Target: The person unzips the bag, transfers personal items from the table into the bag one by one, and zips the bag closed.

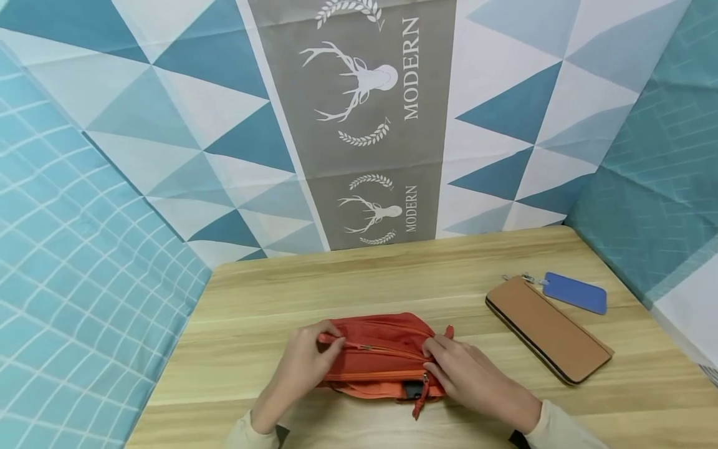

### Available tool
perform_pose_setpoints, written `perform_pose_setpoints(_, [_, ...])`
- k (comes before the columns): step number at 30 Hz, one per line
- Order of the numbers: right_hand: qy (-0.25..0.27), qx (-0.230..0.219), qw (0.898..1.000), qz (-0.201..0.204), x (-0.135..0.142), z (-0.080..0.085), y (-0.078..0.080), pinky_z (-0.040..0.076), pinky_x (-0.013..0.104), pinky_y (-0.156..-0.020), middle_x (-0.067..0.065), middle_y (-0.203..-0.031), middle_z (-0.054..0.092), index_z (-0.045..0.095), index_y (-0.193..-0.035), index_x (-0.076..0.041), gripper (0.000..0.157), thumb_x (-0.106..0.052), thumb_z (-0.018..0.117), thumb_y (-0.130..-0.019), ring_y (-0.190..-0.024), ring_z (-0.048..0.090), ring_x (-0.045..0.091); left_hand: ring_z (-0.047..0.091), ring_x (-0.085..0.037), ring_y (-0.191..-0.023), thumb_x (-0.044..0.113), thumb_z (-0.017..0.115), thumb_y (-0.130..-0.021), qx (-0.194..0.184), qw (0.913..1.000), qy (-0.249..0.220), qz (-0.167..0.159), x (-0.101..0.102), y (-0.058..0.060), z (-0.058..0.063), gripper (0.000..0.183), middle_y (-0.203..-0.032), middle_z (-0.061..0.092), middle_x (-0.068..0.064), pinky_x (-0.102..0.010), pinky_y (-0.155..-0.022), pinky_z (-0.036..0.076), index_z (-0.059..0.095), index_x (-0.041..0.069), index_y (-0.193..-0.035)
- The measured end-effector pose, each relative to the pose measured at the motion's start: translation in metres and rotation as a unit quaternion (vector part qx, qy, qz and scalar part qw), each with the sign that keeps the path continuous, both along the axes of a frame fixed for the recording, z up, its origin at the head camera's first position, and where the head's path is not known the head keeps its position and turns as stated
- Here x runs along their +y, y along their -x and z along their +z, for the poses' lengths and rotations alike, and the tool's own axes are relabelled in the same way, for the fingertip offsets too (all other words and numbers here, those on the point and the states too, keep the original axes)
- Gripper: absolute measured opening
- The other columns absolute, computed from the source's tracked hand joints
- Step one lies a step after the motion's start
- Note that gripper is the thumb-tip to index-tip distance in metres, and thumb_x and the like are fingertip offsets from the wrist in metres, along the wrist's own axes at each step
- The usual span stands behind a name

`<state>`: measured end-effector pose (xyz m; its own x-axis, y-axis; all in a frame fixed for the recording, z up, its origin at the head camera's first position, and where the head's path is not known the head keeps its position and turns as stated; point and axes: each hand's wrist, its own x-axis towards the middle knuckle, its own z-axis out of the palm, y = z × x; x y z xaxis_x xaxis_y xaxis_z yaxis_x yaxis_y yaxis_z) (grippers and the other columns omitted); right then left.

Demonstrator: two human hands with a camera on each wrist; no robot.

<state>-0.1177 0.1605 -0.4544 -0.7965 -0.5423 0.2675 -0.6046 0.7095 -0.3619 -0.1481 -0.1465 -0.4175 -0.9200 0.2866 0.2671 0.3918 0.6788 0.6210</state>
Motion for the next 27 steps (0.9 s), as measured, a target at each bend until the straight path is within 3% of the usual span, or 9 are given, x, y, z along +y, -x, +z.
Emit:
perform_pose_setpoints(6, [-0.032,0.029,0.999,-0.027,0.008,0.000,0.005,0.048,0.025,-0.056,-0.002,-0.092,0.061,0.065,-0.103,-0.010,0.014,-0.016,0.071,-0.092,-0.072,0.059,0.009,0.053,-0.003,-0.058,0.005,0.079,-0.083,-0.013,0.9937,0.028,0.108,-0.058,-0.004,-0.007,0.016,-0.069,0.064,0.010,-0.022,-0.055,0.046,0.070,0.018,-0.078])
perform_pose_setpoints(9, [-0.039,0.061,0.997,-0.040,0.011,-0.001,0.009,0.048,0.025,-0.056,-0.002,-0.090,0.061,0.065,-0.101,-0.011,0.015,-0.015,0.075,-0.089,-0.074,0.060,0.011,0.053,-0.003,-0.057,0.004,0.081,-0.081,-0.014,0.9926,0.038,0.115,-0.075,-0.008,-0.013,0.019,-0.066,0.063,0.011,-0.021,-0.054,0.046,0.070,0.018,-0.075])
perform_pose_setpoints(11, [-0.042,0.081,0.995,-0.045,0.010,-0.001,0.012,0.047,0.024,-0.055,-0.002,-0.088,0.062,0.066,-0.100,-0.011,0.017,-0.015,0.077,-0.087,-0.073,0.060,0.012,0.056,-0.003,-0.060,0.005,0.082,-0.080,-0.006,0.9938,0.057,0.095,-0.080,-0.012,-0.015,0.019,-0.068,0.064,0.011,-0.022,-0.056,0.048,0.070,0.019,-0.075])
perform_pose_setpoints(13, [-0.052,0.098,0.992,-0.052,0.010,0.001,0.013,0.047,0.024,-0.054,0.000,-0.088,0.062,0.067,-0.101,-0.011,0.019,-0.015,0.078,-0.086,-0.073,0.060,0.014,0.060,-0.007,-0.070,0.008,0.085,-0.077,0.029,0.9927,0.096,0.066,-0.080,-0.014,-0.015,0.018,-0.076,0.068,0.009,-0.027,-0.064,0.052,0.071,0.018,-0.079])
perform_pose_setpoints(16, [-0.063,0.112,0.990,-0.054,0.007,0.006,0.011,0.048,0.026,-0.055,0.003,-0.088,0.063,0.068,-0.104,-0.009,0.024,-0.014,0.080,-0.084,-0.074,0.060,0.017,0.063,-0.019,-0.090,0.008,0.089,-0.069,0.097,0.9801,0.172,0.022,-0.076,-0.017,-0.011,0.028,-0.093,0.071,0.002,-0.040,-0.080,0.053,0.072,0.015,-0.091])
perform_pose_setpoints(19, [-0.052,0.129,0.990,-0.028,-0.001,0.011,0.005,0.052,0.030,-0.061,0.002,-0.091,0.062,0.068,-0.107,-0.008,0.027,-0.012,0.079,-0.083,-0.078,0.060,0.016,0.060,-0.028,-0.102,0.005,0.086,-0.069,0.132,0.9679,0.212,-0.031,-0.064,-0.021,-0.005,0.038,-0.105,0.068,-0.006,-0.049,-0.085,0.050,0.070,0.010,-0.103])
perform_pose_setpoints(23, [-0.027,0.163,0.985,0.044,-0.019,0.016,-0.003,0.053,0.032,-0.076,0.000,-0.101,0.061,0.068,-0.111,-0.009,0.028,-0.014,0.077,-0.085,-0.090,0.057,0.015,0.063,-0.022,-0.098,0.008,0.079,-0.081,0.155,0.9602,0.211,-0.098,-0.035,-0.019,0.000,0.027,-0.103,0.067,-0.004,-0.044,-0.083,0.053,0.070,0.009,-0.106])
perform_pose_setpoints(27, [-0.047,0.167,0.980,0.101,-0.042,0.020,-0.009,0.050,0.036,-0.092,0.002,-0.117,0.061,0.066,-0.119,-0.010,0.030,-0.019,0.071,-0.090,-0.109,0.056,0.018,0.063,-0.016,-0.085,0.017,0.073,-0.090,0.187,0.9432,0.237,-0.138,-0.003,-0.004,0.000,0.014,-0.094,0.064,0.000,-0.036,-0.075,0.054,0.069,0.011,-0.102])
